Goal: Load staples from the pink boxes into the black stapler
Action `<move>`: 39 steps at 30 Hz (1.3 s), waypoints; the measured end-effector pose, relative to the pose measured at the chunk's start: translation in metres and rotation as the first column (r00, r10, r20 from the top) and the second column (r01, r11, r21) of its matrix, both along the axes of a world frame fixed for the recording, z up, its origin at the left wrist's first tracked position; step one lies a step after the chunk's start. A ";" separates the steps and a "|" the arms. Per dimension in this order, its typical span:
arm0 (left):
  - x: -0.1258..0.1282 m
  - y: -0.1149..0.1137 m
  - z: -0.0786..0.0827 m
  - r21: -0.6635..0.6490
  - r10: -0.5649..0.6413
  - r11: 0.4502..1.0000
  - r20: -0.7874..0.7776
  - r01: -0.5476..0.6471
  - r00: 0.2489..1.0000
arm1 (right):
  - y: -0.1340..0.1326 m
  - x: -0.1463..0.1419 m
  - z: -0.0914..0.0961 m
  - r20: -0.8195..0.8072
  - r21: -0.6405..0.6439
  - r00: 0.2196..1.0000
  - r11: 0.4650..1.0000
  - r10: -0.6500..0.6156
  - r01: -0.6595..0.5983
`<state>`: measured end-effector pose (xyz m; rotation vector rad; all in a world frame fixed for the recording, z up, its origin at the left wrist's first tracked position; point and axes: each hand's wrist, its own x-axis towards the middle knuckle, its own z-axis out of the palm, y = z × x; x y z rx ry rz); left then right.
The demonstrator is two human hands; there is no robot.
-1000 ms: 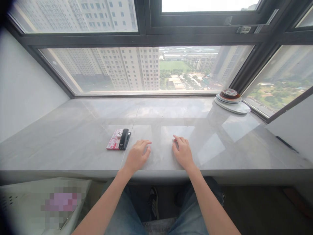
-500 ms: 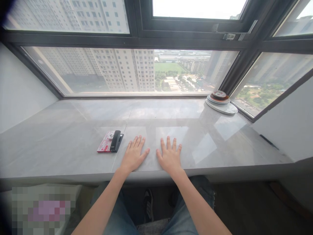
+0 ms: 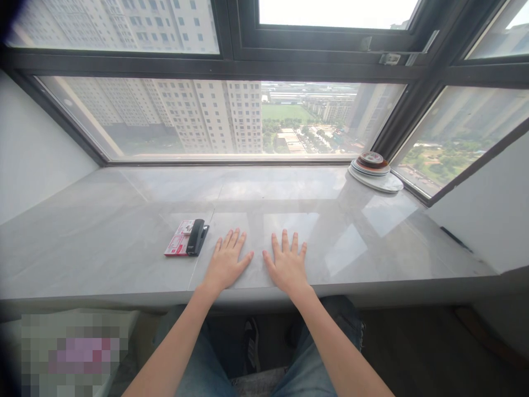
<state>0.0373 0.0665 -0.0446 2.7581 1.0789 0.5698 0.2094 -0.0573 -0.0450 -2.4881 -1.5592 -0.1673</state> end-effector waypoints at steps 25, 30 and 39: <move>0.002 -0.006 0.004 0.086 0.063 0.995 -0.168 -0.049 0.984 | 0.001 -0.002 0.003 0.050 -0.104 0.999 0.995 -0.001 0.007; 0.002 -0.006 0.005 0.089 0.059 0.995 -0.154 -0.045 0.986 | 0.001 -0.002 0.002 0.063 -0.086 0.998 0.996 -0.001 0.006; 0.001 -0.007 0.009 0.066 0.054 0.997 -0.123 -0.046 0.991 | 0.001 -0.002 0.002 0.061 -0.071 0.998 0.997 -0.009 0.013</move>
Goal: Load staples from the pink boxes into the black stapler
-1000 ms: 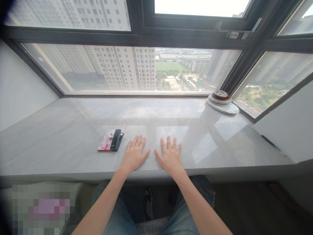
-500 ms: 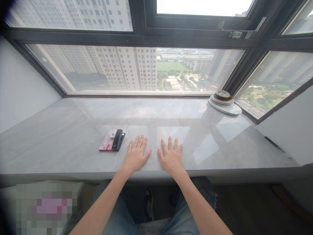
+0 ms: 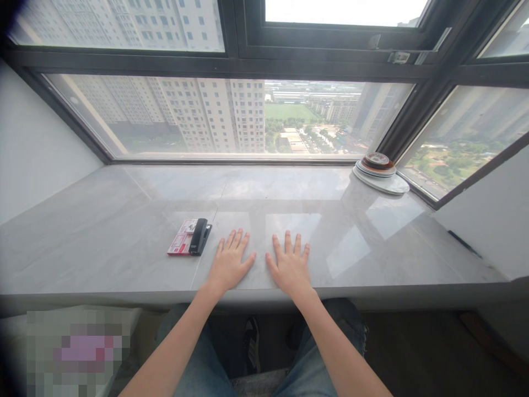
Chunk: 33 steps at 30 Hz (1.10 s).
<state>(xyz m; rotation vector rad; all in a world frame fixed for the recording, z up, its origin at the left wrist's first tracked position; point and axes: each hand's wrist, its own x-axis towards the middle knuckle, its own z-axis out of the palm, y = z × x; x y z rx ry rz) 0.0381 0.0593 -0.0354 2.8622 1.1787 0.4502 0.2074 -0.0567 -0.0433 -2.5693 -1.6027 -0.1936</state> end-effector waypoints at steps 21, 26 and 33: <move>0.005 -0.007 0.005 -0.010 0.032 0.999 -0.038 -0.032 0.999 | 0.011 -0.017 0.003 0.007 -0.016 0.997 0.996 -0.083 0.083; 0.005 -0.007 0.003 -0.008 0.039 0.999 -0.022 -0.039 0.999 | 0.010 -0.016 0.002 0.018 -0.003 0.996 0.997 -0.082 0.082; 0.002 -0.006 0.001 0.008 0.028 1.000 -0.003 -0.028 1.000 | 0.008 -0.015 -0.001 0.024 0.010 0.997 0.998 -0.070 0.069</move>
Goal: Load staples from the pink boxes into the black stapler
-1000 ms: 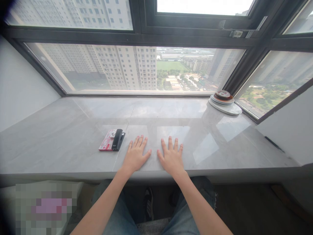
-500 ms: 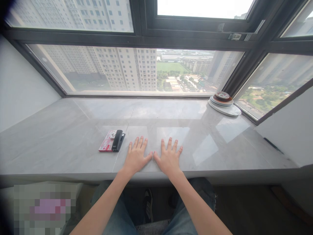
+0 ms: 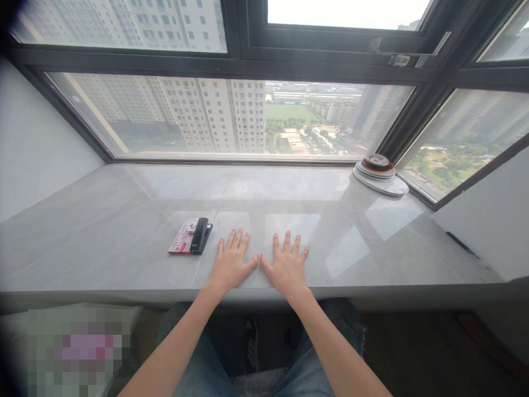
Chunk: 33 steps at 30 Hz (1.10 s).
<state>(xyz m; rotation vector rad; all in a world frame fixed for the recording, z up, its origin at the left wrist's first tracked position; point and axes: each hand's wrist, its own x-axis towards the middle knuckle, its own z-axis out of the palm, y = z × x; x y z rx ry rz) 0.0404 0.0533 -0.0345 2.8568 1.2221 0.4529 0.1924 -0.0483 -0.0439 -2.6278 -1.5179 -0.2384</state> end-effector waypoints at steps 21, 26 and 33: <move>-0.002 0.000 0.000 -0.016 0.011 1.000 0.000 -0.011 1.000 | 0.000 0.000 0.001 -0.018 -0.027 1.000 1.000 0.003 -0.004; -0.002 -0.001 0.001 -0.021 0.013 1.000 -0.004 -0.013 1.000 | 0.000 0.000 0.002 -0.023 -0.041 1.000 0.999 0.001 -0.002; -0.003 -0.001 0.002 -0.025 0.010 1.000 0.000 -0.010 1.000 | 0.000 -0.001 0.002 -0.016 -0.020 1.000 1.000 -0.006 0.006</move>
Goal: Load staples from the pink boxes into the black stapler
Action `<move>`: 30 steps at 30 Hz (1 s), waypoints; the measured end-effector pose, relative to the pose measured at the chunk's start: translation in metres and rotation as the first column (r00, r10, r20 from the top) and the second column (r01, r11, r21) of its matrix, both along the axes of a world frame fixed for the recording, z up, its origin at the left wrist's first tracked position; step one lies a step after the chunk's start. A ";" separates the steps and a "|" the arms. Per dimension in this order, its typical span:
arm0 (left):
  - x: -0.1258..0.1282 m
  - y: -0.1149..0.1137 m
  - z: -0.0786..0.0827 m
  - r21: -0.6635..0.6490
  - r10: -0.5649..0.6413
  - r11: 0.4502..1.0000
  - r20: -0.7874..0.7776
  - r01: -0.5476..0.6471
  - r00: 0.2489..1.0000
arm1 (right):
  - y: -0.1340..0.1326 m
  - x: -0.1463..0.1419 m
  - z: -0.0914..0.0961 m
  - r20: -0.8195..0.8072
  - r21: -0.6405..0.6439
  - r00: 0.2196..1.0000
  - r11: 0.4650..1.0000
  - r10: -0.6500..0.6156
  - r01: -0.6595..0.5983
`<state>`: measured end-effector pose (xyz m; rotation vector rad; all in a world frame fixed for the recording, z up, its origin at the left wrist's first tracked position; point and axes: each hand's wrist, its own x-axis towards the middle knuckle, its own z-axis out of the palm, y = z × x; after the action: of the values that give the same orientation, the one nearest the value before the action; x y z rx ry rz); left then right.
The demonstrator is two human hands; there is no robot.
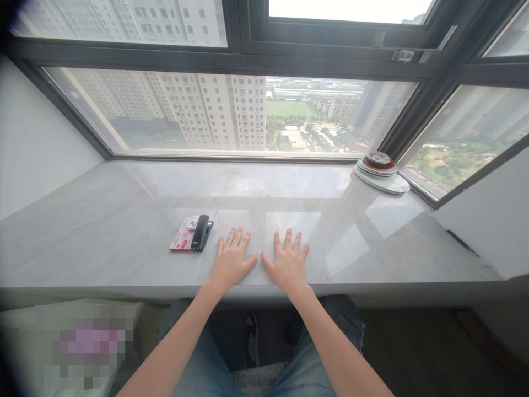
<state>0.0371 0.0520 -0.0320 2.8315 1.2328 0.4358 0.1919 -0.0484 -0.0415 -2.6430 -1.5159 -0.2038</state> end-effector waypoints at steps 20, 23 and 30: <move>-0.001 0.000 0.000 -0.017 -0.014 1.000 0.041 0.015 0.999 | 0.000 0.001 -0.004 -0.043 0.072 0.999 0.997 0.029 -0.025; -0.002 0.000 0.002 -0.034 -0.020 0.999 0.113 0.024 0.993 | -0.001 0.002 -0.004 -0.098 0.134 0.994 0.990 0.052 -0.039; -0.001 0.000 0.005 -0.070 -0.048 0.996 0.175 0.061 0.983 | 0.000 0.009 0.010 -0.443 0.383 0.844 0.915 0.303 -0.127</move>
<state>0.0360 0.0521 -0.0270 2.6913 1.1120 0.6055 0.2013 -0.0481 -0.0312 -2.0192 -1.4270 0.2032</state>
